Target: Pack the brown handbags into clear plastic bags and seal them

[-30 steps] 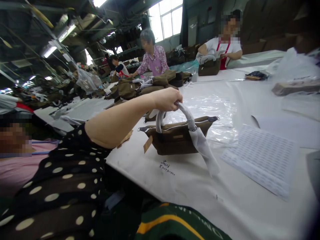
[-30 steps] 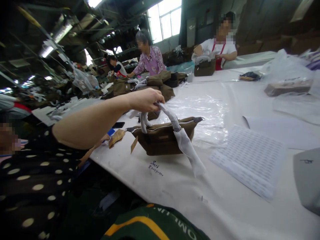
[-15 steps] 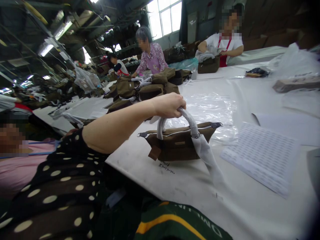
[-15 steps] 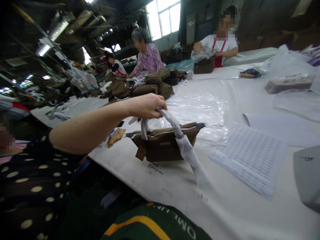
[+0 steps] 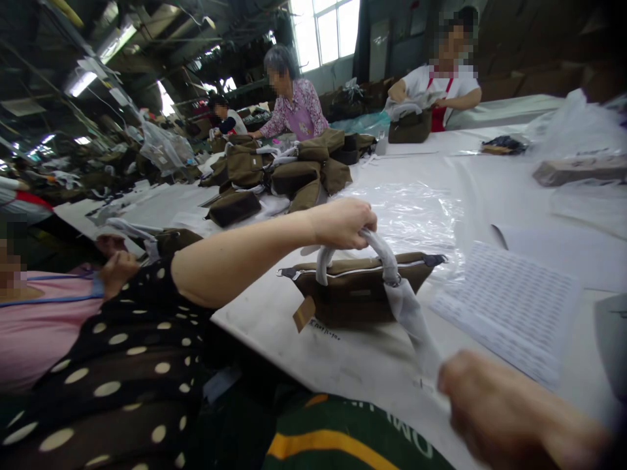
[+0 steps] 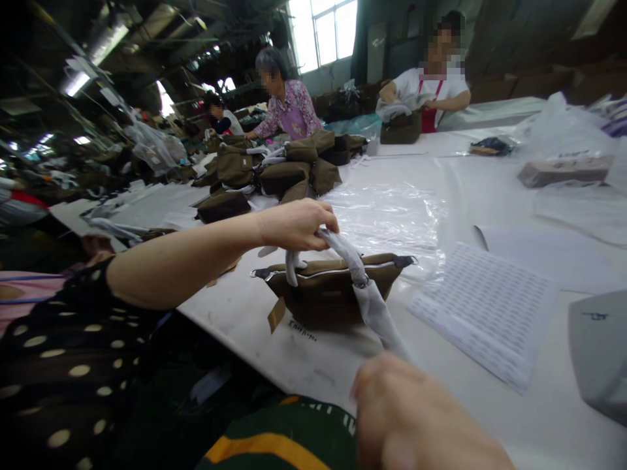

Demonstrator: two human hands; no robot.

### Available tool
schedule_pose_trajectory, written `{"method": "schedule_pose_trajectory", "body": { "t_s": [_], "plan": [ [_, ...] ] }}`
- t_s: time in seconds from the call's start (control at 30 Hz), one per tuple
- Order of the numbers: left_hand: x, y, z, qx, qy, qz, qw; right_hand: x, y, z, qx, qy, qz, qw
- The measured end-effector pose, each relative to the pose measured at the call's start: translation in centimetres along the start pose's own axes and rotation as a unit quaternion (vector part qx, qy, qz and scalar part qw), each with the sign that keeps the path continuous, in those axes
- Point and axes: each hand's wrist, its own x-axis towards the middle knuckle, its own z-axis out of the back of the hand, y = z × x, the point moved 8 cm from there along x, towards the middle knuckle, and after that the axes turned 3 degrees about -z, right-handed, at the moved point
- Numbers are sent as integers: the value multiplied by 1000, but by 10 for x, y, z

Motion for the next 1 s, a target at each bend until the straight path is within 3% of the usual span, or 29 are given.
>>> {"method": "schedule_pose_trajectory", "body": {
  "t_s": [0.07,0.13,0.2,0.27,0.37,0.4,0.47,0.5,0.53,0.6,0.7,0.77,0.83,0.9,1.0],
  "plan": [
    [-6,1,-6,-47,-6,2,999,-20,-7,15,-60,-63,-23,996],
    [-20,4,-4,-121,-59,13,991,-35,-35,12,-152,-105,-63,981],
    [-48,12,2,-207,-177,44,961,-48,-77,-6,-204,-77,-122,968],
    [-96,23,-1,-261,-341,108,897,-63,-118,-27,-189,-17,-192,963],
    [-194,33,-44,-242,-573,261,738,-89,-160,-45,-153,55,-294,942],
    [-220,34,-69,-231,-597,324,696,-96,-168,-48,-146,77,-314,935],
    [-247,35,-118,-241,-561,412,677,-105,-176,-51,-133,127,-329,926],
    [-252,36,-134,-252,-537,430,681,-106,-176,-50,-133,140,-323,927],
    [-250,37,-143,-263,-519,430,691,-103,-174,-46,-141,135,-306,932],
    [-235,39,-134,-280,-501,382,724,-90,-158,-27,-179,60,-249,950],
    [-187,42,-82,-302,-434,269,805,-72,-123,-2,-207,-56,-177,961],
    [-144,37,-49,-312,-340,197,865,-64,-111,-4,-174,-39,-190,965],
    [-98,25,-27,-333,-227,124,907,-58,-109,-15,-131,12,-220,966],
    [-58,16,-16,-391,-144,84,905,-53,-112,-22,-112,30,-235,965],
    [-17,21,-2,-472,-134,102,865,-40,-125,-22,-92,10,-244,965]
  ]
}}
